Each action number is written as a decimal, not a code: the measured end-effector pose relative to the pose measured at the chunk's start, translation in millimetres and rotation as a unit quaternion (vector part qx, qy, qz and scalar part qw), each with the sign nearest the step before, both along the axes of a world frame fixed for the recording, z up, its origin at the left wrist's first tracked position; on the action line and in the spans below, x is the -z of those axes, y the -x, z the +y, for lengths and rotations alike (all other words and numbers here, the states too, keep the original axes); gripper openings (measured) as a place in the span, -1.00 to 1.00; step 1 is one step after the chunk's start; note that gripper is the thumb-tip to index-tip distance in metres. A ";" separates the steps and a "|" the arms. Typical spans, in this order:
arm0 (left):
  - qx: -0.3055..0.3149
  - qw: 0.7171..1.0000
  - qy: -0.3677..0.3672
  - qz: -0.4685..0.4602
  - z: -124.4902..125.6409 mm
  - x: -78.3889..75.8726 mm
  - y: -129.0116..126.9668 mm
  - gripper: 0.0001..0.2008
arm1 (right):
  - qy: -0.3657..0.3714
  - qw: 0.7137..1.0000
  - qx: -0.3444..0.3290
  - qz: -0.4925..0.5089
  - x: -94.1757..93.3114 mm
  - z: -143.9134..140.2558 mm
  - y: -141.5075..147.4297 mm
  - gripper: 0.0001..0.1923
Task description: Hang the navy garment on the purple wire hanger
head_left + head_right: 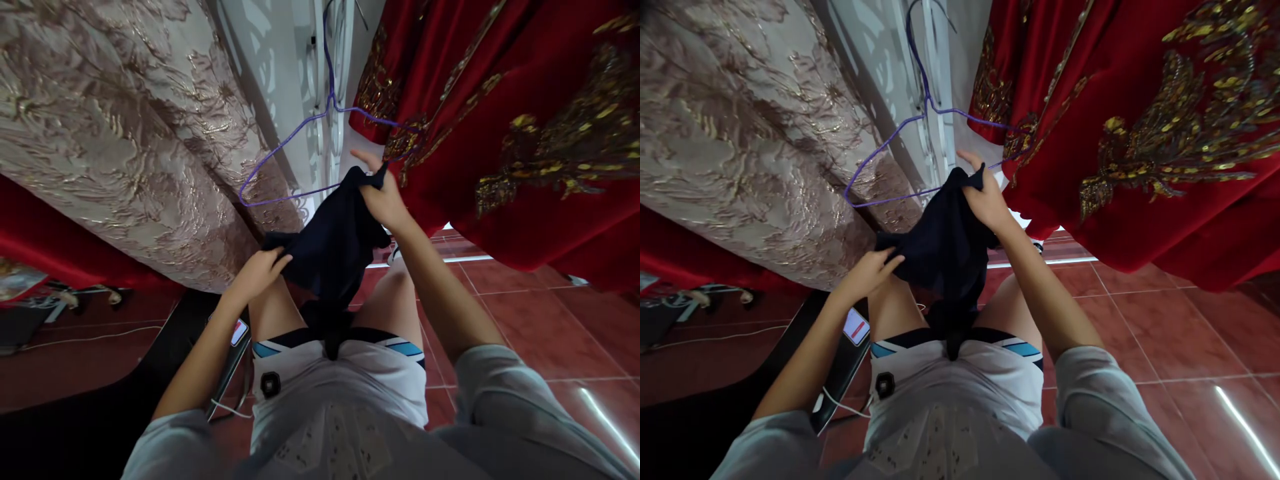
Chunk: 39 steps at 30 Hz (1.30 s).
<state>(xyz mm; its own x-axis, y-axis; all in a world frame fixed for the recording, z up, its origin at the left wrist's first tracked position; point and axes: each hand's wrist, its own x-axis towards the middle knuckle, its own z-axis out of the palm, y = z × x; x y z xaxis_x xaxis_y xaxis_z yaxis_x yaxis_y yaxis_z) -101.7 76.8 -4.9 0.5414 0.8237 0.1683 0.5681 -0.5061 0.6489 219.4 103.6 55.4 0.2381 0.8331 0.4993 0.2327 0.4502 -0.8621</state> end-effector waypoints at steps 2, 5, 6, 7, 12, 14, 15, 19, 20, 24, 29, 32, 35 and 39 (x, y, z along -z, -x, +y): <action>-0.005 0.999 -0.033 0.021 4.0 -14.6 6.4 -0.66 | 0.013 0.999 -0.028 -0.027 18.1 20.8 2.8 -0.89; 0.021 0.998 -0.024 0.060 8.3 -24.9 16.1 -0.62 | 0.019 0.997 -0.044 -0.064 39.0 30.8 2.0 -0.87; 0.025 0.997 -0.023 0.075 9.8 -27.4 20.1 -0.62 | 0.018 0.997 -0.036 -0.071 41.9 28.0 -0.3 -0.81; 0.027 0.995 -0.030 0.087 11.4 -30.9 24.3 -0.61 | 0.015 0.997 -0.020 -0.078 42.5 23.0 -3.1 -0.76; -0.051 0.982 -0.169 0.063 18.5 -75.2 33.6 -0.70 | -0.001 0.992 0.060 -0.110 25.8 -11.4 -9.1 -0.54; -0.082 0.976 -0.197 0.037 22.1 -96.5 27.6 -0.73 | 0.004 0.993 0.056 -0.106 20.0 -20.6 -3.3 -0.55; -0.090 0.975 -0.202 0.028 25.1 -104.5 23.6 -0.73 | 0.008 0.994 0.053 -0.100 18.6 -23.6 0.2 -0.56; -0.113 0.978 -0.144 0.097 45.1 -111.5 15.2 -0.66 | 0.015 0.993 0.069 -0.094 19.1 -28.8 3.4 -0.55; -0.104 0.980 -0.097 0.137 50.4 -108.9 16.2 -0.64 | 0.018 0.992 0.072 -0.099 19.6 -29.1 0.9 -0.55; -0.024 0.986 -0.010 0.165 57.7 -101.2 22.6 -0.63 | 0.030 0.991 0.072 -0.112 20.8 -29.8 -6.6 -0.58; -0.005 0.977 -0.211 -0.010 47.6 -114.5 5.7 -0.79 | 0.045 0.997 0.035 -0.053 19.7 -33.3 14.0 -0.65; -0.008 0.958 -0.284 -0.047 48.7 -123.9 -7.9 -0.81 | 0.041 0.998 -0.003 -0.049 16.9 -40.1 25.6 -0.58; -0.009 0.950 -0.300 -0.083 53.4 -129.8 -14.5 -0.71 | 0.043 0.995 -0.061 -0.066 13.7 -48.0 26.0 -0.59; -0.010 0.940 -0.324 -0.101 59.8 -134.4 -24.4 -0.70 | 0.050 0.993 -0.074 -0.082 13.5 -50.7 25.2 -0.63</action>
<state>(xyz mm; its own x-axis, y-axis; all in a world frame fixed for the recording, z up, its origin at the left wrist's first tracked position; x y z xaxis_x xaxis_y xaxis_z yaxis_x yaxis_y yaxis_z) -77.4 136.7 129.5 0.4298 0.5221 0.7367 0.4804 -0.8231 0.3030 194.2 52.9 41.9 0.0310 0.9001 0.4347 0.3107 0.4046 -0.8601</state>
